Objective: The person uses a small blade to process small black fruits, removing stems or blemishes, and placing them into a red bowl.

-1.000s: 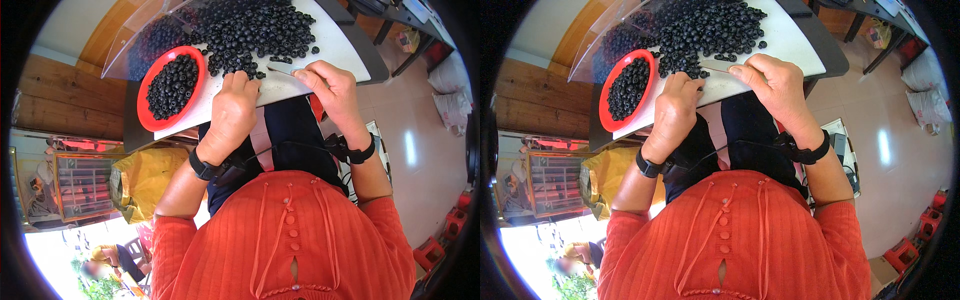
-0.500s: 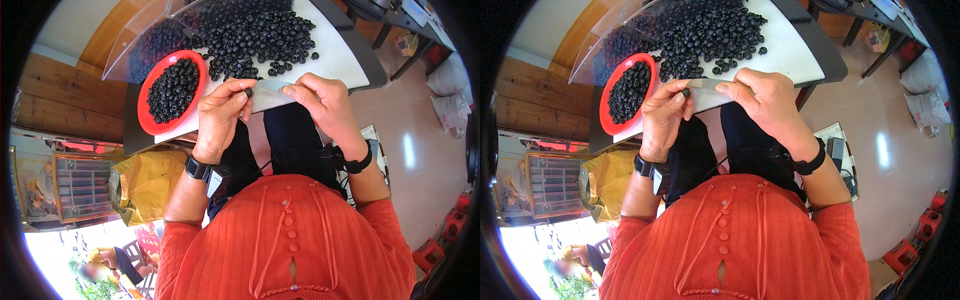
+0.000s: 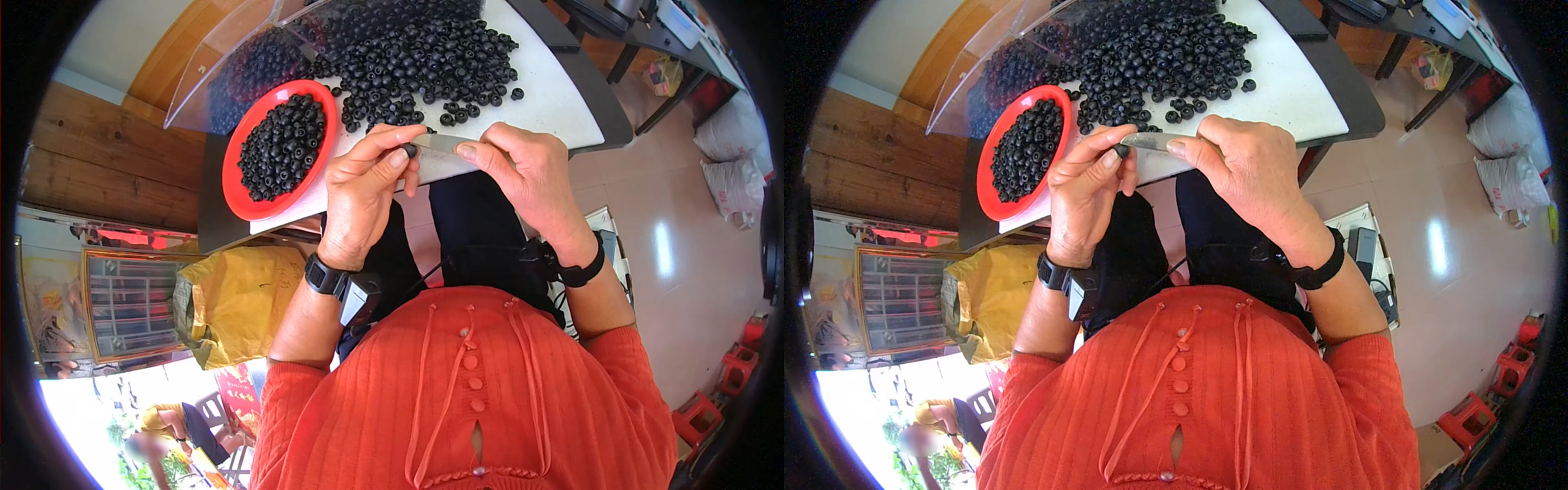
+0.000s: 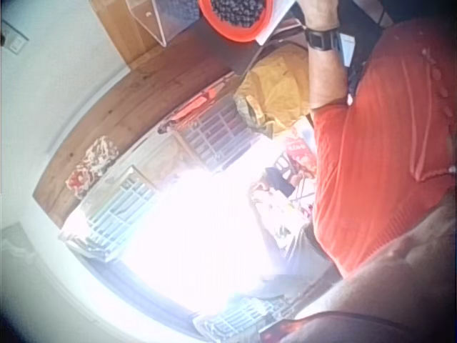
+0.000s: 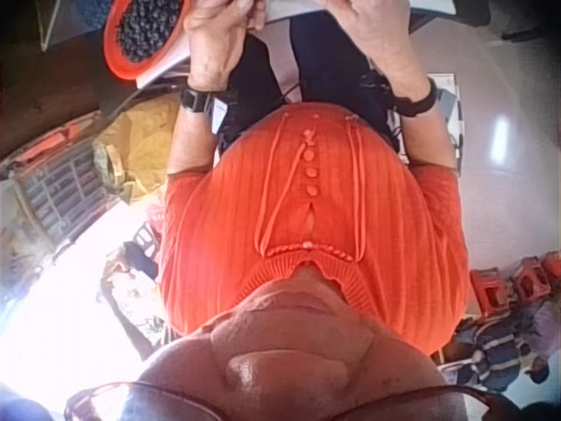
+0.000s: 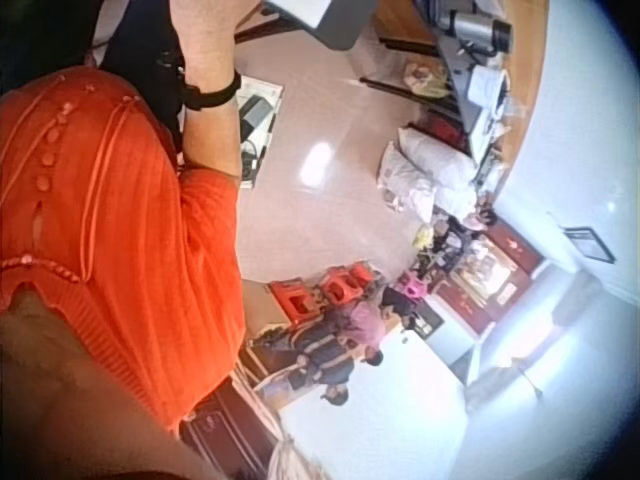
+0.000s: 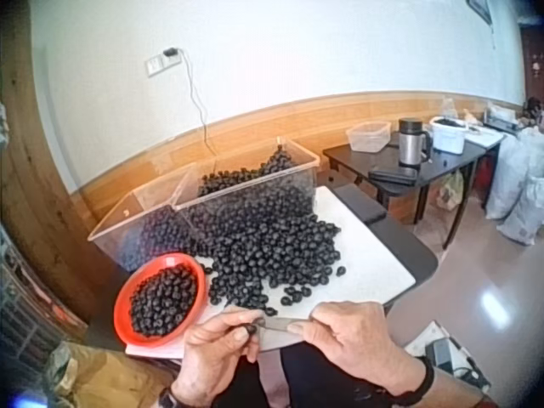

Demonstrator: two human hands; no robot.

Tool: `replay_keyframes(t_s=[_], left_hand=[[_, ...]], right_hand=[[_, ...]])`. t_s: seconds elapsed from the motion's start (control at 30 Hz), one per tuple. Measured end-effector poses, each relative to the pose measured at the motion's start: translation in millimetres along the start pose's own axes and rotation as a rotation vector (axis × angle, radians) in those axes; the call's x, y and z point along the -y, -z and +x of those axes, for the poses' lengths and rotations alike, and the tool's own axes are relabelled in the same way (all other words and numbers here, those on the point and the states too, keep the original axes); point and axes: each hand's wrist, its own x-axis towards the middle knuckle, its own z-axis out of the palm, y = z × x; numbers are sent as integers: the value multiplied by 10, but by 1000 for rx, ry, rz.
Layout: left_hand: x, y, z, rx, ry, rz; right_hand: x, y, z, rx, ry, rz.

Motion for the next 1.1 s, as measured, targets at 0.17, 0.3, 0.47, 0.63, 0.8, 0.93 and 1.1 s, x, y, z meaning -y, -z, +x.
replay_keyframes(t_s=[0.17, 0.3, 0.47, 0.63, 0.8, 0.93, 1.1], left_hand=[[36, 15, -3, 5, -34, 70], [24, 3, -5, 2, -31, 8], [26, -8, -13, -7, -37, 50], [43, -5, -19, -2, -52, 80], [47, -22, -30, -22, -47, 60], [68, -10, -35, -9, -48, 41], [61, -36, -44, -17, -27, 9]], right_hand=[[11, -6, 1, 0, 0, -17], [20, -4, -3, -5, 22, -48], [34, -2, -1, -12, 44, -78], [-16, -12, -3, -21, 92, -89], [-19, -5, -5, -11, 88, -74], [-19, 4, -6, -7, 81, -55], [-27, 9, -10, -5, 74, -35]])
